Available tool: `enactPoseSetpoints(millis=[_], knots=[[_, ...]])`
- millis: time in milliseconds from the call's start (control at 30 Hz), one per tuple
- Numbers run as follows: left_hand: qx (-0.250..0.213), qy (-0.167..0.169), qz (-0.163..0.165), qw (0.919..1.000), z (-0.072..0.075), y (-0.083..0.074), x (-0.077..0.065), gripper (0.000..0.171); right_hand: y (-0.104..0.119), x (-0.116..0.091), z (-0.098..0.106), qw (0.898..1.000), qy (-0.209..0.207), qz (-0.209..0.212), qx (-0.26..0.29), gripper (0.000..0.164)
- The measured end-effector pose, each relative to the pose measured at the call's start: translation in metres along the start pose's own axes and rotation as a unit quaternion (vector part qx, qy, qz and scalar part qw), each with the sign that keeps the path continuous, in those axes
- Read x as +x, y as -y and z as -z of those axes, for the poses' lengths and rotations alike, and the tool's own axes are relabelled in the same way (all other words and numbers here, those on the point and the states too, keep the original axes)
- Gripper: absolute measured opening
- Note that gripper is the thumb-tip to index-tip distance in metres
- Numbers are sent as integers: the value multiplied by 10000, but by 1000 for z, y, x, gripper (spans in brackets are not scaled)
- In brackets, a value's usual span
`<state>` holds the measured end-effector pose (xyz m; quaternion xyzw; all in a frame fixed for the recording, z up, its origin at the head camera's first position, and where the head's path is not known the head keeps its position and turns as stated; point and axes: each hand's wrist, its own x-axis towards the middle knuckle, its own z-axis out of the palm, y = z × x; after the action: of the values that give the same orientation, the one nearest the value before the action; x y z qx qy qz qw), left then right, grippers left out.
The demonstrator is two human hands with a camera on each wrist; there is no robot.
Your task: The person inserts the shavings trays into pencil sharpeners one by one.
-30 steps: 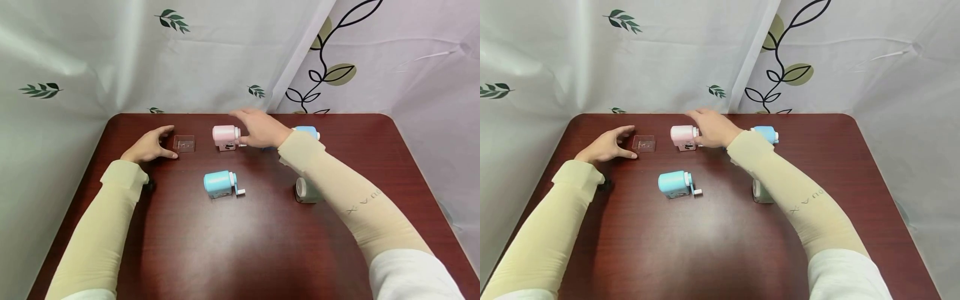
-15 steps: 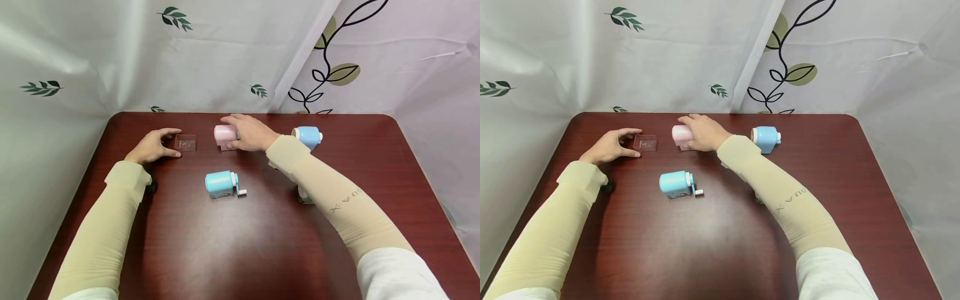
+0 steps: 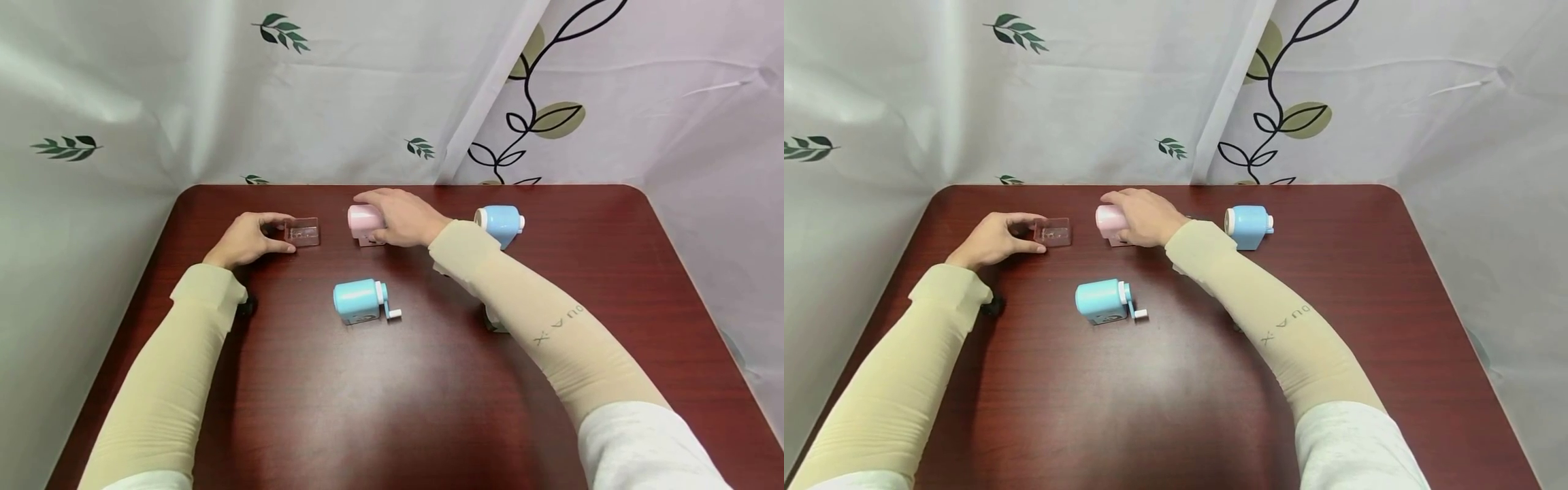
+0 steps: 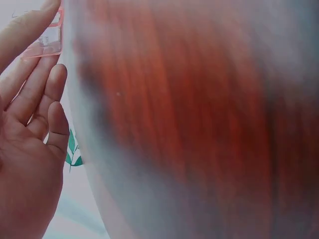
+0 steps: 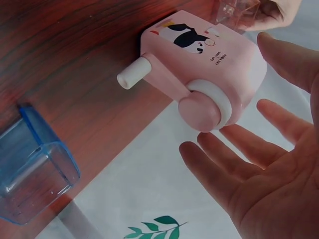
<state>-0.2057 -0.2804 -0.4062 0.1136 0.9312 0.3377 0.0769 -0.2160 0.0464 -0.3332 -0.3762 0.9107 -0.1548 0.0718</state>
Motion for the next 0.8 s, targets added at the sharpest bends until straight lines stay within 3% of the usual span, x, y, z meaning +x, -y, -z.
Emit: enactPoseSetpoints(millis=[233, 500, 800], knots=[[-31, 3, 12, 10000, 0, -9, -1, 63, 1, 4, -2, 9999, 34, 50, -99, 61], [-4, -8, -286, 9996, -2, -26, 4, 59, -4, 6, -4, 9994, 163, -81, -281, 51], [42, -12, -488, 9988, -9, -39, 8, 57, -6, 7, -4, 9996, 13, -118, -257, 49]])
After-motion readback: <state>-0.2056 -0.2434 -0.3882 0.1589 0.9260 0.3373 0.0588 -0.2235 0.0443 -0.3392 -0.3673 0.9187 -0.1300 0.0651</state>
